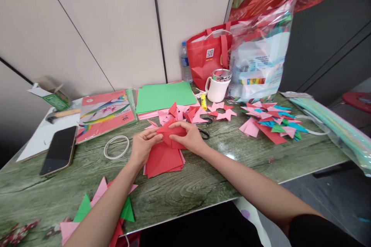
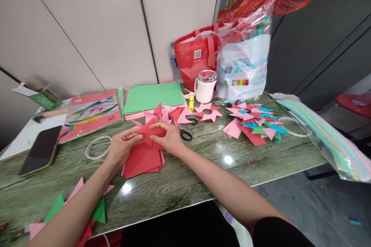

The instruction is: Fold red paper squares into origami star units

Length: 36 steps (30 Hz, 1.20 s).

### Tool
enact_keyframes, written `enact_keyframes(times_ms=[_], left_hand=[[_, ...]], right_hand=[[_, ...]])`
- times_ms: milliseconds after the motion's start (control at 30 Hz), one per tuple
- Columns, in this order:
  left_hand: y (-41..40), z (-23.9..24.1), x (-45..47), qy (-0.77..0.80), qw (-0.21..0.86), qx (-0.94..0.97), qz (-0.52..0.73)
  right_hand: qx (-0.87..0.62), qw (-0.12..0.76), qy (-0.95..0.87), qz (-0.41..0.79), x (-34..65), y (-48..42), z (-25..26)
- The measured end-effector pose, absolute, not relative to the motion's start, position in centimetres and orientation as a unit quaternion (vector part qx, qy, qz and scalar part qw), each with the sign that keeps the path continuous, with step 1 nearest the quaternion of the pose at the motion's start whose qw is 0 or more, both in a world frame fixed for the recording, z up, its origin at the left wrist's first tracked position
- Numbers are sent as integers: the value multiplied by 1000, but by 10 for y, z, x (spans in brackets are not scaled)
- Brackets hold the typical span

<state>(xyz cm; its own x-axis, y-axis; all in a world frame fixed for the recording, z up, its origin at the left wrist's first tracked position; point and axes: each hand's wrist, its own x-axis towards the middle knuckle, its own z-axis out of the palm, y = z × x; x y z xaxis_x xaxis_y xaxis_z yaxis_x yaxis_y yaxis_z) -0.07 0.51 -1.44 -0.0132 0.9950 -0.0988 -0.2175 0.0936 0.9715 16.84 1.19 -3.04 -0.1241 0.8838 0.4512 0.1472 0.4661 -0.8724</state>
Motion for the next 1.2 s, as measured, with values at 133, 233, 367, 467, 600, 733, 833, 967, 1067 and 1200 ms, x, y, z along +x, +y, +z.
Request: enact_keyframes(times_ms=[133,233,367,467,600,733,833,967,1067,1200], left_hand=[[8,-15,-4,478,545,407,556],[9,-16,-6,479,537,398,569],[10,-15,-7,479,540,399,565],[9,-12,-8,471,549,401,562],[9,-10,-9,444,572,403,560],[10,-11,-9,430,583,399,563],[10,-11,-7,426,566,412,573],[8,-12,-2,417,564,458,547],[5,-11,0,438,538,535,482],[2,-10,-2,468,450,632,423]], right_hand=[[-398,542,-659,337,170,13,-29],[-402,541,-658,334,170,13,-28],[-407,539,-657,335,171,14,-28],[-406,538,-653,345,171,14,-27],[-396,536,-652,361,171,15,-27],[-387,533,-647,384,171,15,-29],[-386,530,-638,403,170,16,-30],[-395,543,-618,408,171,17,-32],[-391,548,-619,405,172,17,-31],[-380,539,-623,420,170,14,-30]])
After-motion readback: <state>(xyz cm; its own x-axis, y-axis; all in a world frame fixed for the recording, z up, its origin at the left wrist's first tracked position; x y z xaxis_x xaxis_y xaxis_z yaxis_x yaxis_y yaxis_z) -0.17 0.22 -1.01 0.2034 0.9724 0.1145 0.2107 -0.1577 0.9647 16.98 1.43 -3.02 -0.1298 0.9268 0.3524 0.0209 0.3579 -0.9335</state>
